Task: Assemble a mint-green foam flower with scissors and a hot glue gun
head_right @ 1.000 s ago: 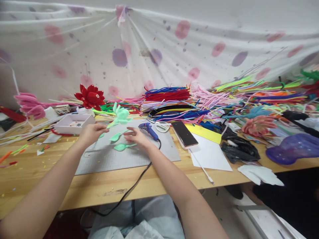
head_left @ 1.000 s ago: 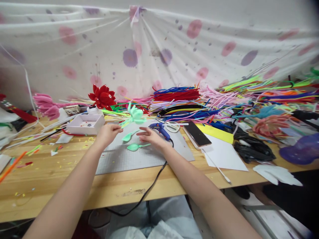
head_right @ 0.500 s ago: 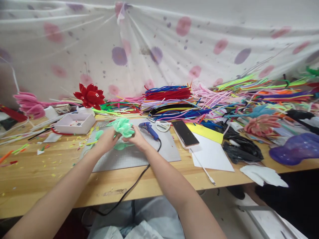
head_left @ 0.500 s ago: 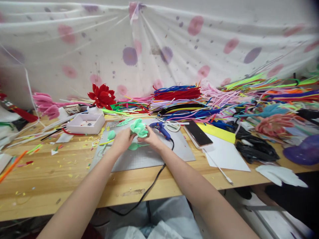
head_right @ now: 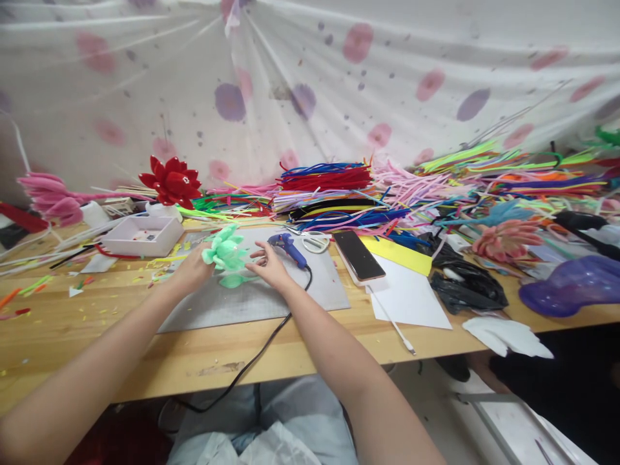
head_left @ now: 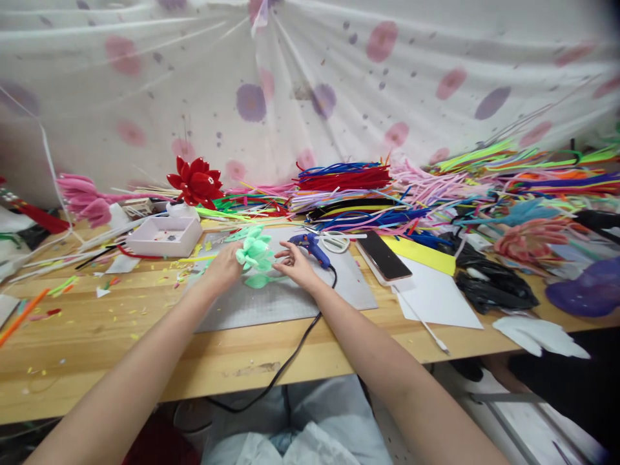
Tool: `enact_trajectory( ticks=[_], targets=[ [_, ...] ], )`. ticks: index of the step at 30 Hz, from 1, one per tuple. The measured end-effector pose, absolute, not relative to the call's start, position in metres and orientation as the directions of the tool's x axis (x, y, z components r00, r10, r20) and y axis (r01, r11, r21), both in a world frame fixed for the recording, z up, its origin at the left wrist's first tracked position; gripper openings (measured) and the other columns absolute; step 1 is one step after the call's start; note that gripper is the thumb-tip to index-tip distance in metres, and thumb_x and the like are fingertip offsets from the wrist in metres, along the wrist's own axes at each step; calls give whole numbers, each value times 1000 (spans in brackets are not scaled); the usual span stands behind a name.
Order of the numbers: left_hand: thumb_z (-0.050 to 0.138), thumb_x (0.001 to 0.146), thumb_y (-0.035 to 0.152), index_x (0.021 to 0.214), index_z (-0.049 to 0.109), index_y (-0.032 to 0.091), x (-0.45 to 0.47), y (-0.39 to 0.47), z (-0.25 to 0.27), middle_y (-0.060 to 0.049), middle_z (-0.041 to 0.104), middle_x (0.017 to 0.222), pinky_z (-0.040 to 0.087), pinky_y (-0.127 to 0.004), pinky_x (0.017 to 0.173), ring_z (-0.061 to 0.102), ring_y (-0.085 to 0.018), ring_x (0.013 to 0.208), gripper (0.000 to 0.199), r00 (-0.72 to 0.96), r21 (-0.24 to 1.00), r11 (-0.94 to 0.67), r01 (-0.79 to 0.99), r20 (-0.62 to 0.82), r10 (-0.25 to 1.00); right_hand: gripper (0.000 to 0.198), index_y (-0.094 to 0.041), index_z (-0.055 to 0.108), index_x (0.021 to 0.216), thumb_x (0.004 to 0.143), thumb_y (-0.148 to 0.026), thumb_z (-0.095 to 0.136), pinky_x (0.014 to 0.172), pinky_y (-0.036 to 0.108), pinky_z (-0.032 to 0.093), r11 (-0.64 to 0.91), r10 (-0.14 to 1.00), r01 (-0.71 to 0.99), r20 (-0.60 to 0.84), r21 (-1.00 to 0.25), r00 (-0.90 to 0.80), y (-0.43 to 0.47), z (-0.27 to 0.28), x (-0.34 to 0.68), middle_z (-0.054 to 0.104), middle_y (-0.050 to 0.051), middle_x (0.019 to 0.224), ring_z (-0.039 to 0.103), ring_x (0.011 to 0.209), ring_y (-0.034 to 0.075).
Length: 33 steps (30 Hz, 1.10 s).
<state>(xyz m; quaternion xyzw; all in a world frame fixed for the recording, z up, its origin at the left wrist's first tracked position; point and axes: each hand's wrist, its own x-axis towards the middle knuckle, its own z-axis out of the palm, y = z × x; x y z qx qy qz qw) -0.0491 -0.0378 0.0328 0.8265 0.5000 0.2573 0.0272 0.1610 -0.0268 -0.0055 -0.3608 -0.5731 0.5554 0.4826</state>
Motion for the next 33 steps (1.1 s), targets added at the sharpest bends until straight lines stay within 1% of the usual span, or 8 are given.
enact_trajectory(
  ticks=[4,9,13,15,17,19,24,33],
  targets=[
    [36,81,25,83,58,20,-62,-43,33,-9,64,92,42,-32,86,58,-22,92,22,336,296,-450,843,366,868,62,-23,47,117,61,-30,71,65,23,44,184,920,-103,208,-978,-332,-30,-4,162,59,2,96,52,70,9],
    [36,79,21,84,57,19,-80,-43,34,-10,64,87,43,-34,81,59,-24,89,21,327,150,-409,900,389,861,51,-20,51,112,65,-33,65,63,25,44,172,951,15,162,-985,-265,-25,-8,163,59,3,92,52,70,11],
    [37,80,20,87,55,18,-84,-43,35,-11,64,87,43,-35,79,60,-25,88,20,351,58,-412,909,426,834,30,-18,60,91,68,-37,61,63,27,43,187,965,95,164,-978,-205,-23,-9,164,60,2,81,52,67,11],
    [40,79,21,89,55,18,-81,-45,36,-12,64,88,44,-35,77,60,-25,87,18,380,41,-433,900,410,829,25,-18,61,80,68,-40,60,64,27,42,216,963,103,194,-971,-190,-24,-6,162,60,1,75,51,65,12],
    [42,79,22,91,55,17,-76,-46,35,-12,64,85,43,-33,71,61,-24,81,18,386,38,-428,903,366,847,27,-18,61,76,68,-43,61,64,27,41,237,954,42,225,-971,-198,-28,-1,159,59,1,73,50,65,11],
    [43,80,22,91,56,16,-69,-48,34,-11,64,82,42,-32,68,61,-24,78,18,373,44,-408,912,327,869,29,-18,60,80,68,-45,61,62,25,41,240,942,-65,249,-968,-224,-32,5,154,57,0,73,49,65,11],
    [43,81,25,92,56,16,-55,-51,36,-11,64,82,41,-31,69,61,-23,79,19,375,59,-404,913,273,886,34,-20,57,88,64,-43,66,59,24,38,224,909,-254,296,-941,-295,-41,21,141,50,-3,68,45,63,9],
    [42,82,29,93,57,16,-48,-51,36,-11,65,84,41,-33,71,61,-24,82,23,329,50,-352,935,254,910,34,-19,49,69,60,-43,70,57,24,36,131,918,-390,260,-911,-300,-41,23,136,50,-5,63,44,57,8]
  ],
)
